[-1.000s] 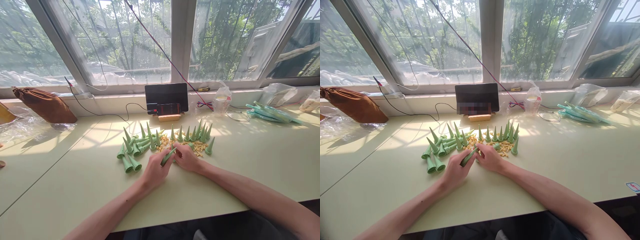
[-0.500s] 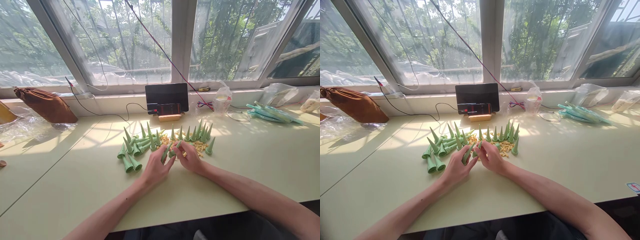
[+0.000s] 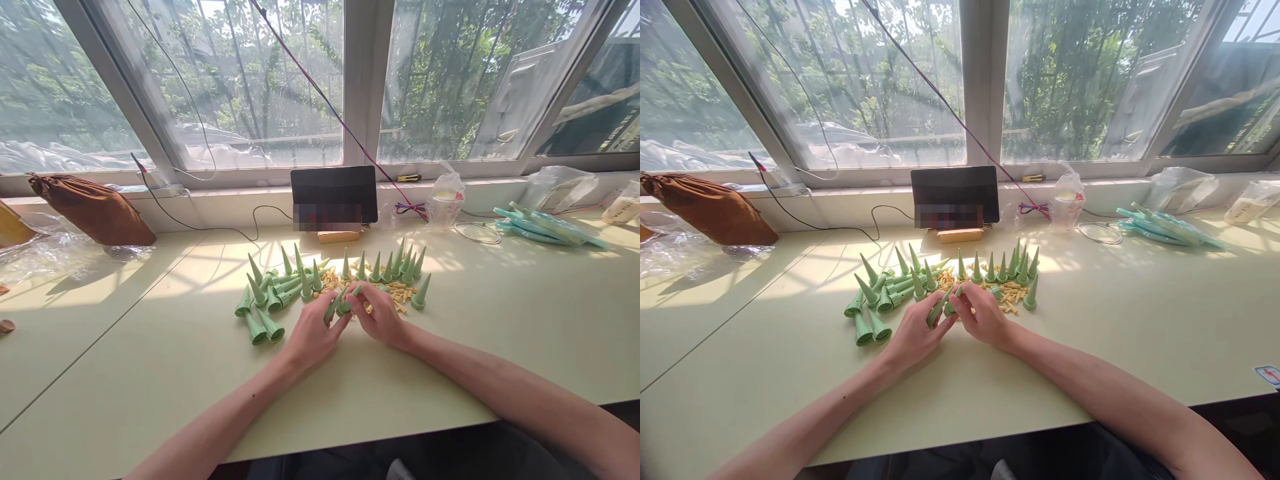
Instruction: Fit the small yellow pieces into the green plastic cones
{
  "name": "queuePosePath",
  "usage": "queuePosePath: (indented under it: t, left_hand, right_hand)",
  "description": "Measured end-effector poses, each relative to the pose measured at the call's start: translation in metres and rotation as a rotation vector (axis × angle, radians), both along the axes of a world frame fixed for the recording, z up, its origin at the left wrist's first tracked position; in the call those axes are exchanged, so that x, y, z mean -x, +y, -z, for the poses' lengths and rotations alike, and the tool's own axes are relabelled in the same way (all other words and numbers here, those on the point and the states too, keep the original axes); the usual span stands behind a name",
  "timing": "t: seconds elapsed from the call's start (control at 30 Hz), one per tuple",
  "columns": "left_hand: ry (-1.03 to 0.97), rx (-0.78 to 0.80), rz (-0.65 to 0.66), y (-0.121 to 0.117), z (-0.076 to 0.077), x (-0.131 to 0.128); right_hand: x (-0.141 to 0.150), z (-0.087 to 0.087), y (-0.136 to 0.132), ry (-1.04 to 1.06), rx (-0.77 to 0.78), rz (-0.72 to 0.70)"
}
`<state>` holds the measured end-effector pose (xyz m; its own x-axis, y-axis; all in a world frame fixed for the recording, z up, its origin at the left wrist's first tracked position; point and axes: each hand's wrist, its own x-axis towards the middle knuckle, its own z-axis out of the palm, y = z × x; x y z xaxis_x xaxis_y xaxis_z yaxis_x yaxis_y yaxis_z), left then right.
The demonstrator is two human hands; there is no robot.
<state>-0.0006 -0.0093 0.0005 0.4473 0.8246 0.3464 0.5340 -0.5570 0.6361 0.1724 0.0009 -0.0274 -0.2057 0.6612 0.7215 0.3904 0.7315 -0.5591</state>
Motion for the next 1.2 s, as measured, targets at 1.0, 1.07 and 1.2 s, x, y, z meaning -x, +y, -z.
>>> queuePosePath:
  t: [1.0,1.07,1.2]
  left_hand:
    - [0.065,-0.044,-0.112,0.0073,0.0012,0.006]
    - [0.064,-0.036,-0.108,0.0081,0.0025,0.0061]
    - [0.063,-0.007,-0.106,0.0099,0.0026,0.0068]
  right_hand:
    - [-0.0015,-0.0015,0.0066,-0.079,0.045,-0.025]
    - [-0.0014,-0.0014,0.0073,-0.11,0.045,-0.014]
    - [-0.0009,-0.0005,0.0094,-0.148,0.051,-0.005]
